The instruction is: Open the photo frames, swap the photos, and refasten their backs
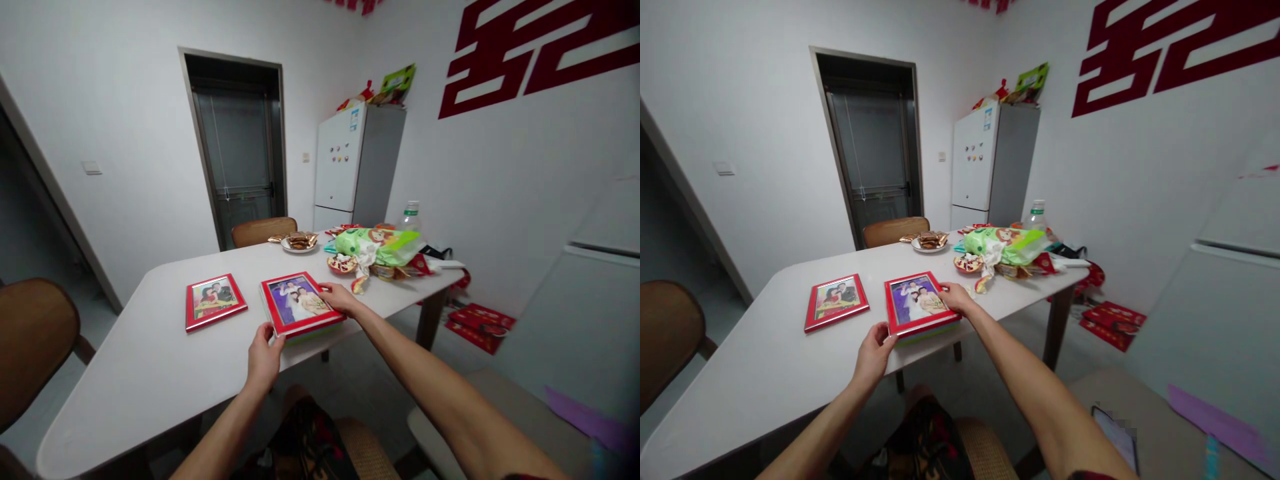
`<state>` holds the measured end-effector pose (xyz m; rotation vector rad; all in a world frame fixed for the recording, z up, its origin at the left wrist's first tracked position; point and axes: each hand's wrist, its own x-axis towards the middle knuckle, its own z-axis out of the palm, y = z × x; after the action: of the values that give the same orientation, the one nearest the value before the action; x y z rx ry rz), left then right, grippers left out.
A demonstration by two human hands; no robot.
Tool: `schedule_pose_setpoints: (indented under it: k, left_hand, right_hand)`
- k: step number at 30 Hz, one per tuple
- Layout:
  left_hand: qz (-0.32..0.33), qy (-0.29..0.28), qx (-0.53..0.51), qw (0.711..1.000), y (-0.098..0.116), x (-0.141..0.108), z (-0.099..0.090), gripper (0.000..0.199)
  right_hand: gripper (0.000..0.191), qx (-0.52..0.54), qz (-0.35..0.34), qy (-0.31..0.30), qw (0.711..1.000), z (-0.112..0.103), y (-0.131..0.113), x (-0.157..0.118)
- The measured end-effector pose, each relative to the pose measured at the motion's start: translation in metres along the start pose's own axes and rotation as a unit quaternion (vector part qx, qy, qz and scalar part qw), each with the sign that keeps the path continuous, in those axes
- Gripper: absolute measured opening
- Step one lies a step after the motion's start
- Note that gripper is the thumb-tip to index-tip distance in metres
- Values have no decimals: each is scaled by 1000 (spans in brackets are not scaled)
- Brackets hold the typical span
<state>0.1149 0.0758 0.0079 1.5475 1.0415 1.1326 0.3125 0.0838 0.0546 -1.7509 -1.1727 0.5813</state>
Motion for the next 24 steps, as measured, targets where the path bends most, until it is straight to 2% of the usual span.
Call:
schedule_pose_setpoints:
  k: [4, 6, 9, 11, 14, 18, 22, 24]
  left_hand:
    - [-20, -23, 60, 998, -6, 3, 1, 50]
    - [-20, -41, 145, 988, -5, 4, 1, 60]
    - [8, -53, 311, 949, 1, 9, 3, 65]
    - [25, -46, 383, 922, 4, 18, 4, 64]
    - [36, -23, 438, 898, 3, 40, 6, 60]
    - [23, -8, 456, 890, -5, 72, 4, 58]
    - [42, -51, 443, 894, -9, 93, -16, 68]
    - [90, -43, 472, 876, -10, 99, -37, 67]
  right_hand:
    - [32, -70, 4, 8, 997, -2, 15, 0]
    - [34, -103, 9, 18, 994, -4, 25, -3]
    - [37, -142, 8, 40, 989, -3, 38, -9]
    - [37, -159, 4, 56, 986, 2, 42, -8]
    - [36, -177, -5, 70, 982, 12, 41, 9]
    - [34, -187, -20, 68, 980, 25, 35, 44]
    - [34, -183, -36, 68, 980, 29, 35, 63]
    - [37, -176, -47, 85, 980, 30, 32, 63]
